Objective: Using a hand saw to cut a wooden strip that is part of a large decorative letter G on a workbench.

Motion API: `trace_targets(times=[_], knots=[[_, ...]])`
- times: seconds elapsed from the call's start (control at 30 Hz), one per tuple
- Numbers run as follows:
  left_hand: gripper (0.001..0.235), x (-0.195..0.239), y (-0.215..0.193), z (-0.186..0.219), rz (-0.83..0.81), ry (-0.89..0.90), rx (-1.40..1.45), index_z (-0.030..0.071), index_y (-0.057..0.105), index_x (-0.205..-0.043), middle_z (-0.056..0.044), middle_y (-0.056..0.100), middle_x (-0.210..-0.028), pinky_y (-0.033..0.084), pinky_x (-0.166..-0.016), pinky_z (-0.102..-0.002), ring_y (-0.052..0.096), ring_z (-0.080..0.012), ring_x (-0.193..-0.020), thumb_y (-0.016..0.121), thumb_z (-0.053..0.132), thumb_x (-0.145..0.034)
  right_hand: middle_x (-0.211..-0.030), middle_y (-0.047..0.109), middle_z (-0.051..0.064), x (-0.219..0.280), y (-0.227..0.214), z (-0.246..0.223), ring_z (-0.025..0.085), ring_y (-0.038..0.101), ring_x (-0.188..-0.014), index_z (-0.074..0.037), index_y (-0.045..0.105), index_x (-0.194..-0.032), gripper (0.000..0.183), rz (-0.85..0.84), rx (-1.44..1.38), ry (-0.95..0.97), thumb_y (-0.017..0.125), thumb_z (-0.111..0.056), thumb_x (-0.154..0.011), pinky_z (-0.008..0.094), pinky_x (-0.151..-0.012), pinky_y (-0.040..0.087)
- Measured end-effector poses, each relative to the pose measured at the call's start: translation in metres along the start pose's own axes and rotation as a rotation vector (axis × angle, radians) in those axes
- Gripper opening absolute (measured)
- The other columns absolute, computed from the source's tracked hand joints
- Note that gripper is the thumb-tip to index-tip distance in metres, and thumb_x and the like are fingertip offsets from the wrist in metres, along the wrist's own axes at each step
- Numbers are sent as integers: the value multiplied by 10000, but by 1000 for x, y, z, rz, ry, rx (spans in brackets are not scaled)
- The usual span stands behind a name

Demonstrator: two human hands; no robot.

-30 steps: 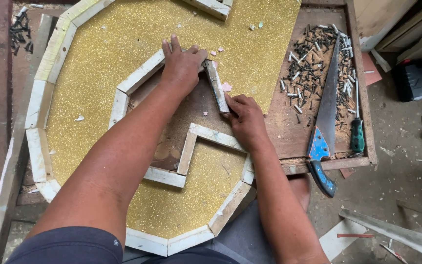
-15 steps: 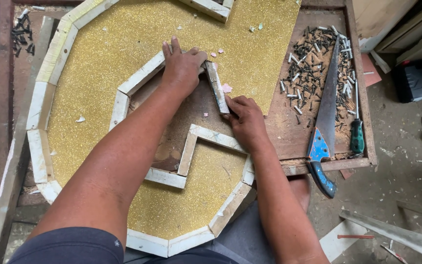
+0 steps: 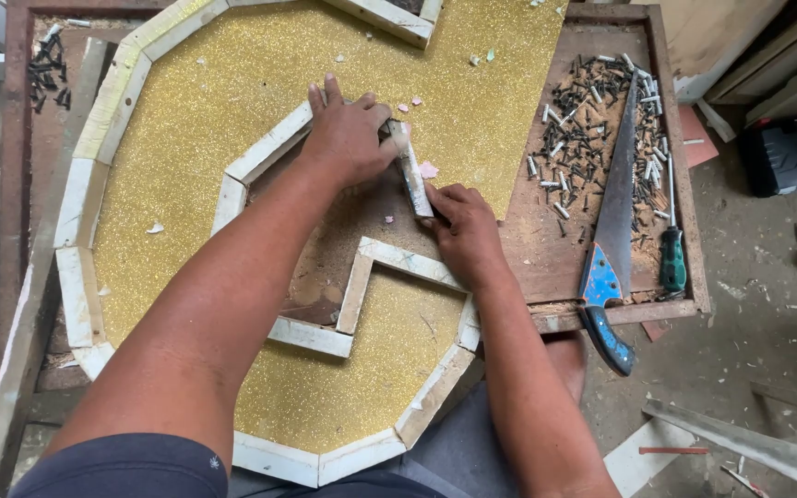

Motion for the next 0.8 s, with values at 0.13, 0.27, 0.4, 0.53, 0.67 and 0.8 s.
trace_targets(times=[0.13,0.27,0.4,0.53,0.67,0.8], knots=[[843,-6,5,-3,43,10,-49,185,514,-1441,-186,387,-1597,-16,-1167,-721,82,-630,-1479,533,796,-861,-1256,650,3,1,-1,-3,186,550,-1154,-158,588,-1437,495,-10,5,23,661,-124,-948,347,-1089,463],[752,-3,2,-1,64,20,-28,181,580,-1322,-199,412,-1580,-23,-1168,-713,105,-637,-1472,617,765,-848,-1271,627,1,4,-2,-6,186,529,-1192,-155,576,-1445,523,-38,-4,60,684,-156,-934,353,-1144,427],[811,-6,5,-2,54,27,-40,173,553,-1386,-204,410,-1579,-2,-1169,-725,105,-642,-1469,601,779,-848,-1318,596,0,8,-4,-9,190,499,-1241,-155,509,-1503,580,-67,0,73,654,-138,-941,370,-1176,376],[829,-6,4,-3,66,18,-33,185,548,-1412,-194,415,-1577,-10,-1168,-720,102,-635,-1472,603,784,-842,-1295,586,40,9,-4,-7,199,518,-1218,-108,516,-1491,589,-24,-138,45,552,9,-915,333,-1149,419],[759,-6,3,-2,62,12,-44,190,596,-1317,-179,421,-1583,-6,-1177,-716,112,-634,-1477,618,780,-840,-1136,625,109,-3,1,33,227,593,-1097,-14,604,-1393,508,324,-448,-200,490,158,-928,269,-992,587],[830,-7,4,-3,75,17,-43,183,565,-1400,-184,424,-1576,-4,-1170,-724,111,-634,-1475,601,794,-839,-1052,650,116,-1,-6,39,234,610,-1022,14,683,-1277,468,555,-272,-353,475,177,-891,275,-929,587]])
Point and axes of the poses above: each hand's wrist, its own x-axis away from the middle knuckle, its own y-axis out of the palm, z = x × y, the point moved 7 cm from there along -x, towards the middle knuckle
